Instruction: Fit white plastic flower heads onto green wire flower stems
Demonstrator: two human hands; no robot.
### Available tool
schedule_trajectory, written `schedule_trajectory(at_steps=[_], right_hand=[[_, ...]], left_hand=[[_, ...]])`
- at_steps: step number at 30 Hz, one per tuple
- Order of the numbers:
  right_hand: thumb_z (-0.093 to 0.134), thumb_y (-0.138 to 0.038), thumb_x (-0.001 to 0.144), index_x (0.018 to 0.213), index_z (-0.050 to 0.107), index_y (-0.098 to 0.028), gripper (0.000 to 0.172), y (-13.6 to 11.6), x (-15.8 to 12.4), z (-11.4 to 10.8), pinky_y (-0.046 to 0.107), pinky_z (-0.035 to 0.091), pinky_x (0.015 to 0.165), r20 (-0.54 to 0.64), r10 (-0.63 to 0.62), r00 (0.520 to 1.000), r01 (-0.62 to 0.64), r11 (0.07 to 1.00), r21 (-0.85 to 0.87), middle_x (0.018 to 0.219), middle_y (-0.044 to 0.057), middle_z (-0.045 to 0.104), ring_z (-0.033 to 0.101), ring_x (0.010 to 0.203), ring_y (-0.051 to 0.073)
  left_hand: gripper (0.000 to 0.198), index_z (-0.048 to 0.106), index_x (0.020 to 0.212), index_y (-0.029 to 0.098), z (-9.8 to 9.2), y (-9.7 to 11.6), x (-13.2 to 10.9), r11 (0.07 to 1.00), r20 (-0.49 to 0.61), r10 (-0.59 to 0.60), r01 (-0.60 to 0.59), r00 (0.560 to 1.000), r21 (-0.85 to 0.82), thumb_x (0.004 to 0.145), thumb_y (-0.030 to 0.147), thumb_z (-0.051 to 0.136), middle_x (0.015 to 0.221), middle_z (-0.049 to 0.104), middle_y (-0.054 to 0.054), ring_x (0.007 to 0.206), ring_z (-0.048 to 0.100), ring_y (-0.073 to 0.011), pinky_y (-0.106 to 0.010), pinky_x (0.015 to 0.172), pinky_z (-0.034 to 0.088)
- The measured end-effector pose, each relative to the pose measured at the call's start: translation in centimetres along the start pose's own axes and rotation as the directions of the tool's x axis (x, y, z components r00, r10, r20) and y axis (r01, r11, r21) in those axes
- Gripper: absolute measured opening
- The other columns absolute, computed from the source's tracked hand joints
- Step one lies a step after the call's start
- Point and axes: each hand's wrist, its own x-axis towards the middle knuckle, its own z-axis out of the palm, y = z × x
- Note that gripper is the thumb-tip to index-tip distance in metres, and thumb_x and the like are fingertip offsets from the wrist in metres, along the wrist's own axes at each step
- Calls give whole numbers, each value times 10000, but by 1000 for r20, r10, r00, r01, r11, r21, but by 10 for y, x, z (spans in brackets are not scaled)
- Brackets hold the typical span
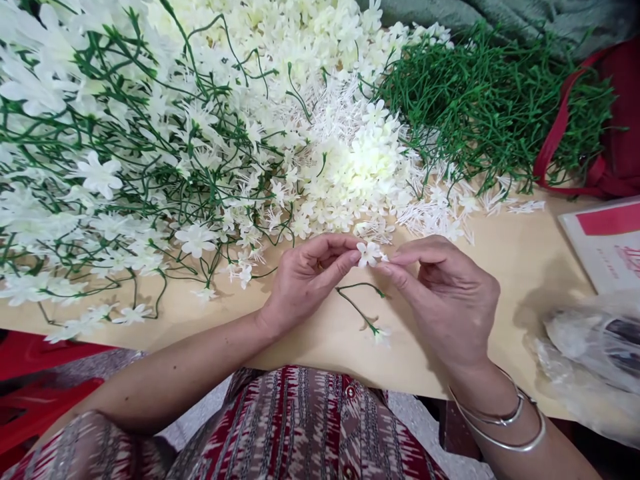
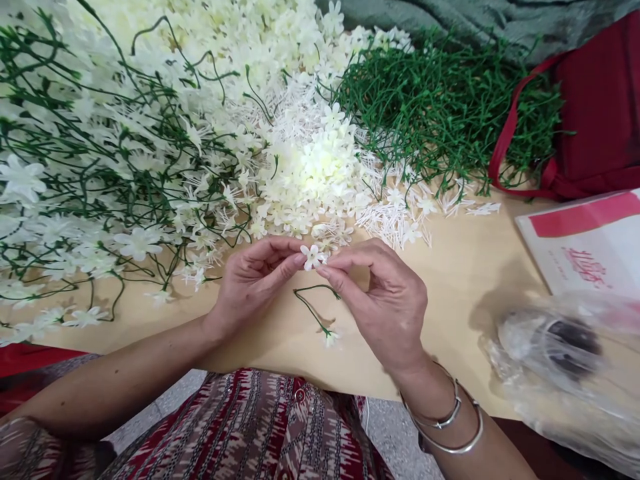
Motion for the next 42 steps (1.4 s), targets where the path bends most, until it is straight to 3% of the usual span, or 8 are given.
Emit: schedule_trajectory(at_steps=[4, 8, 18, 23, 27, 31, 36, 42], right_hand=[[822, -100, 820, 881, 763, -283, 201, -1, -2, -2, 346, 581, 745, 15, -56, 998, 56, 998, 19, 824, -26, 754, 696, 788, 164], [832, -111, 812, 845, 764, -262, 169, -3, -4, 1, 328, 570, 721, 59, 9, 998, -8, 1000, -15, 807, -25, 750, 681, 742, 150], [825, -182, 823, 814, 745, -231, 95, -5, -2, 2, 302, 583, 692, 89, 262, 961, -266, 963, 37, 779, -13, 748, 700, 715, 149], [865, -194, 775, 1016, 737, -256, 280, 0, 0, 0, 273, 577, 589, 111, 276, 955, -287, 952, 103, 706, -49, 713, 667, 614, 131], [825, -235, 843, 882, 747, -280, 98, 0, -1, 0, 330, 582, 595, 89, 196, 977, -200, 979, 37, 762, -8, 729, 688, 671, 172], [812, -222, 866, 825, 737, -312, 124, 1, -3, 0, 391, 573, 662, 37, 10, 999, -8, 999, -50, 768, 3, 711, 669, 704, 198], [819, -118, 836, 912, 742, -309, 219, 6, -2, -1, 365, 538, 635, 60, -219, 974, 225, 967, -117, 780, -27, 732, 653, 709, 181], [815, -132, 846, 913, 747, -345, 233, 4, -4, -3, 408, 564, 680, 90, -152, 984, 163, 979, -125, 798, -15, 747, 679, 733, 204]], left_hand=[[176, 777, 1021, 184, 1, -1, -1, 1000, -65, -17, 18, 998, 5, 917, 326, 787, 969, 821, -45, 864, 777, -132, -239, 847, 652], [160, 781, 1021, 186, 3, -4, -3, 999, -67, 6, -3, 998, 37, 917, 308, 779, 978, 823, -43, 875, 779, -130, -232, 850, 648], [141, 779, 1060, 203, 2, 5, -3, 962, 101, 85, -108, 991, 250, 976, 262, 682, 1017, 824, -49, 922, 767, -142, -247, 860, 606], [145, 765, 1048, 204, 2, 9, -1, 961, 161, 59, -100, 985, 259, 991, 287, 661, 1041, 815, -70, 945, 761, -168, -303, 910, 617], [167, 727, 1084, 179, 3, 10, -3, 983, 175, 37, -67, 984, 169, 992, 302, 660, 1080, 796, -95, 989, 762, -174, -302, 929, 629], [211, 720, 1049, 171, 5, 10, -2, 997, 153, 12, -24, 988, 78, 939, 348, 752, 1050, 785, -86, 953, 769, -172, -303, 918, 644], [210, 733, 1009, 172, 5, 8, -3, 1000, 141, 8, -11, 990, 25, 924, 360, 776, 1013, 780, -66, 933, 761, -152, -285, 914, 643], [215, 751, 1037, 178, 3, 9, -4, 1000, 136, -21, 19, 990, 13, 928, 362, 771, 1058, 791, -75, 955, 763, -157, -286, 922, 636]])
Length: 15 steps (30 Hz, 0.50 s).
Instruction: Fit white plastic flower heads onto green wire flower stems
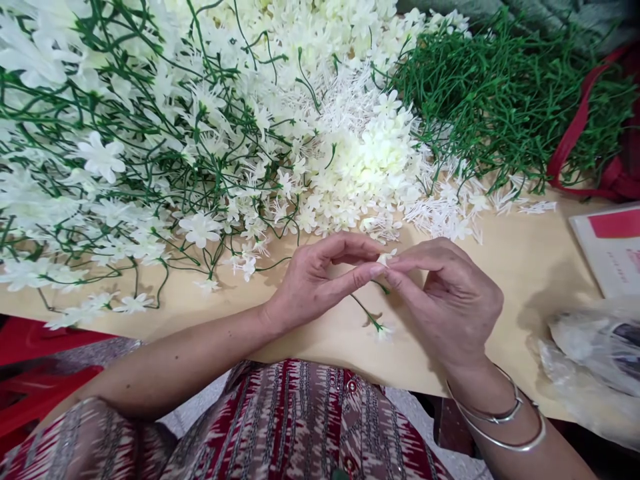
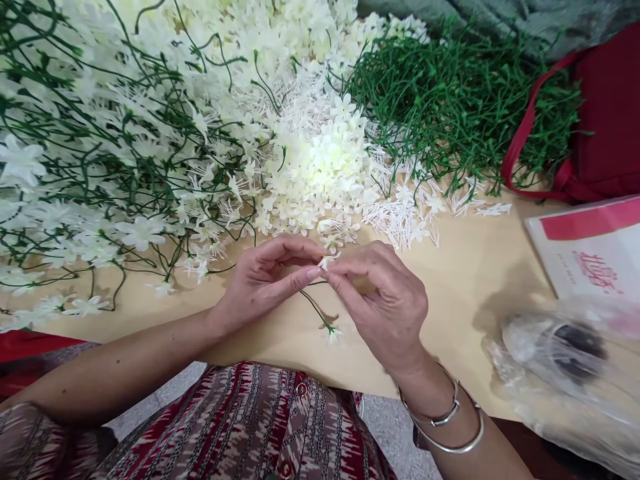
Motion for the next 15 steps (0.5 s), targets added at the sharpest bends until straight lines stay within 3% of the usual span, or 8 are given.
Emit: schedule_trajectory(at_steps=[5, 10, 15], right_hand=[[834, -147, 835, 979, 764, -328, 241, 2, -3, 1, 416, 616, 765, -10, -3, 1000, 3, 1000, 8, 883, -17, 782, 730, 818, 205], [819, -175, 846, 1067, 752, -312, 269, 4, -9, 1, 398, 619, 835, -47, 124, 991, -124, 992, 15, 918, -22, 775, 738, 849, 182], [768, -149, 883, 1130, 763, -308, 294, 2, -10, -3, 431, 598, 894, 54, 204, 978, -207, 976, 67, 972, -3, 782, 734, 904, 194]], left_hand=[[269, 762, 1074, 186, -3, 2, 2, 999, -19, -38, 38, 999, -5, 955, 426, 734, 1048, 806, -77, 936, 767, -160, -283, 887, 636], [225, 777, 1063, 206, -2, 3, 3, 999, -31, -29, 31, 999, 37, 969, 401, 717, 1055, 809, -65, 972, 752, -161, -284, 912, 615], [222, 780, 1012, 196, -5, 0, 6, 998, 14, -11, 10, 1000, 64, 941, 404, 752, 1024, 805, -78, 951, 745, -170, -295, 900, 604]])
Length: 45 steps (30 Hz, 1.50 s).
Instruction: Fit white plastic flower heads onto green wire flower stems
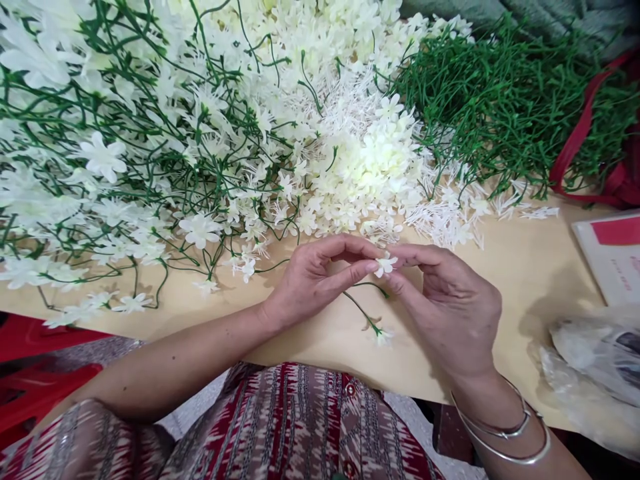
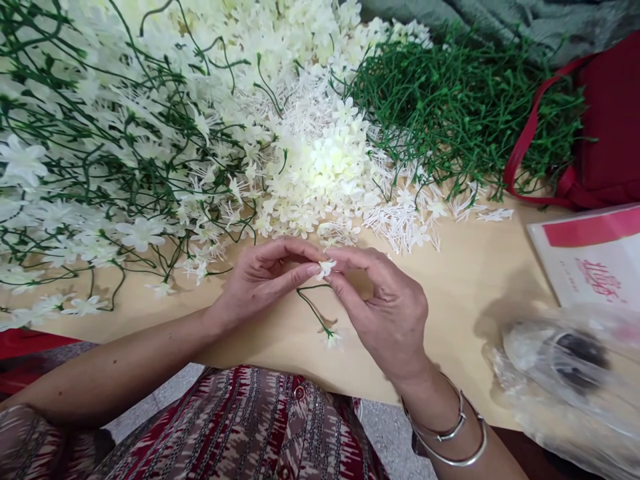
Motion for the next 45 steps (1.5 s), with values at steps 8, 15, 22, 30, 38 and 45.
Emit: schedule_trajectory(at_steps=[8, 15, 22, 30, 38, 45], right_hand=[[771, -73, 852, 968, 775, -318, 270, -3, 11, -5, 372, 588, 753, 108, -154, 982, 146, 986, 76, 869, -21, 745, 695, 828, 181], [809, -92, 827, 954, 796, -342, 281, 0, 18, -6, 369, 573, 768, 17, -216, 976, 215, 975, 54, 936, 5, 691, 674, 901, 187], [824, -143, 818, 827, 725, -270, 161, 13, 28, -18, 390, 558, 834, -209, -186, 960, 208, 974, 86, 948, 4, 708, 690, 917, 190], [809, -241, 858, 842, 700, -288, 120, 11, 28, -23, 419, 579, 811, -196, -102, 975, 123, 988, 97, 898, 5, 736, 714, 878, 212], [860, -224, 808, 811, 719, -270, 149, 7, 24, -24, 337, 560, 820, -43, 85, 995, -75, 977, 197, 895, 3, 754, 695, 853, 174], [865, -277, 811, 819, 764, -258, 103, 7, 22, -23, 238, 475, 622, 143, 294, 945, -326, 883, 337, 780, -20, 737, 612, 670, 107]], left_hand=[[185, 771, 964, 185, -19, 5, 8, 997, 274, -65, 74, 959, -21, 942, 367, 746, 980, 792, -75, 907, 735, -160, -287, 856, 593], [194, 775, 1056, 201, -14, 6, 5, 999, 198, -16, 7, 980, 47, 964, 359, 710, 1031, 796, -81, 932, 746, -171, -296, 873, 603], [128, 769, 1079, 221, -3, -6, 1, 843, 302, 320, -416, 898, 342, 961, 245, 722, 1175, 775, -105, 1088, 724, -205, -378, 998, 573], [107, 769, 1051, 225, 1, -18, 3, 688, 415, 294, -492, 861, 534, 985, 243, 687, 1178, 757, -82, 1071, 662, -225, -395, 996, 519], [129, 674, 981, 172, 3, -8, 0, 751, 315, 252, -390, 915, 533, 1049, 233, 583, 969, 739, -54, 910, 661, -161, -316, 880, 523], [146, 716, 991, 168, -2, -12, 1, 987, 3, 94, -94, 996, 133, 964, 311, 725, 914, 758, -44, 801, 686, -116, -233, 739, 561]])
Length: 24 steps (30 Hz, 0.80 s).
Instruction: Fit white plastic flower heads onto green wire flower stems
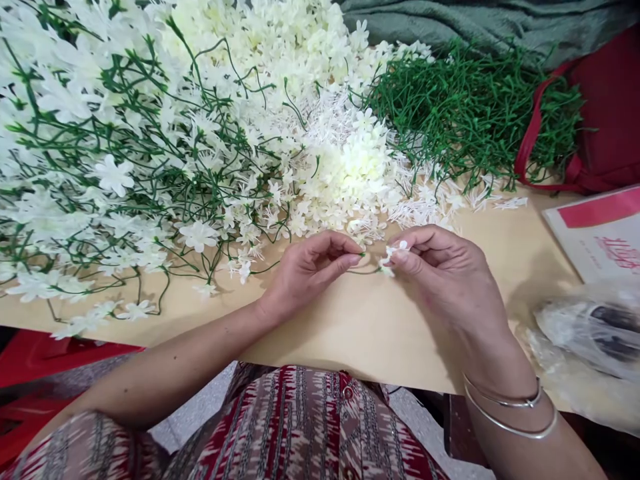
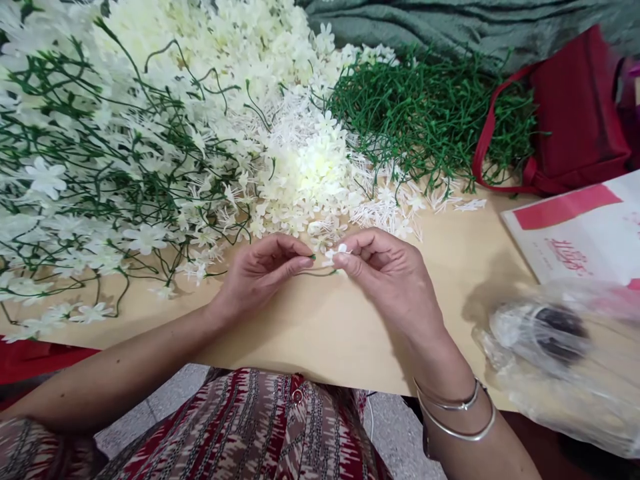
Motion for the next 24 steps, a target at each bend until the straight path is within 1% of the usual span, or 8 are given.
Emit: schedule_trajectory(at_steps=[3, 5, 7, 10, 13, 15, 20, 24], right_hand=[[857, -297, 821, 827, 785, -255, 84, 3, 2, -1, 236, 487, 647, 63, 54, 997, -56, 998, 21, 754, -19, 746, 635, 673, 107], [846, -322, 839, 844, 792, -260, 83, 5, 4, -1, 231, 487, 641, 93, 91, 991, -95, 995, 32, 737, -22, 747, 641, 659, 104], [843, -345, 848, 852, 795, -264, 94, 7, 5, -1, 223, 490, 639, 108, 112, 988, -117, 992, 45, 719, -27, 741, 642, 645, 97], [848, -352, 847, 856, 799, -270, 97, 7, 5, 0, 215, 510, 668, 124, 107, 986, -114, 993, 44, 726, -28, 741, 655, 662, 94], [843, -350, 854, 859, 797, -274, 90, 6, 2, 3, 230, 541, 687, 164, 117, 979, -125, 992, 36, 768, -17, 759, 686, 700, 112], [837, -348, 862, 853, 791, -277, 85, 5, 1, 5, 235, 555, 696, 171, 128, 977, -136, 990, 35, 785, -14, 764, 696, 717, 118], [826, -316, 877, 858, 790, -279, 55, 5, -2, 5, 217, 561, 714, 159, 124, 980, -127, 992, 14, 796, -19, 761, 685, 726, 102], [828, -318, 871, 852, 785, -264, 72, 3, -1, 7, 212, 564, 676, 159, 126, 979, -130, 991, 18, 767, -13, 758, 689, 697, 106]], left_hand=[[171, 765, 1031, 182, 0, 0, 0, 997, -1, -61, 61, 998, -51, 937, 325, 759, 974, 797, -55, 874, 733, -135, -263, 835, 604], [177, 786, 1046, 195, -1, 1, 0, 996, -11, -72, 71, 997, -53, 927, 324, 773, 981, 812, -52, 885, 747, -138, -264, 852, 610], [167, 801, 1022, 203, -2, 3, 0, 998, -14, -63, 62, 998, -30, 921, 335, 782, 971, 818, -50, 863, 746, -136, -253, 823, 606], [178, 806, 999, 203, -4, 4, 1, 999, 7, -46, 46, 999, 12, 940, 364, 759, 952, 818, -59, 830, 738, -140, -254, 781, 594], [167, 796, 993, 197, -4, 4, 3, 999, 23, -14, 13, 1000, 36, 961, 349, 736, 950, 814, -65, 848, 738, -147, -269, 802, 586], [152, 788, 975, 192, -4, 5, 4, 999, 23, -3, 2, 1000, 45, 967, 331, 727, 936, 810, -61, 841, 734, -145, -270, 809, 581], [152, 780, 970, 182, -5, 8, 3, 999, 47, -28, 26, 998, 41, 973, 322, 720, 909, 801, -59, 809, 724, -140, -261, 774, 576], [157, 780, 980, 187, -5, 10, 4, 999, 64, -35, 33, 997, 34, 980, 328, 712, 913, 805, -56, 805, 728, -140, -261, 772, 577]])
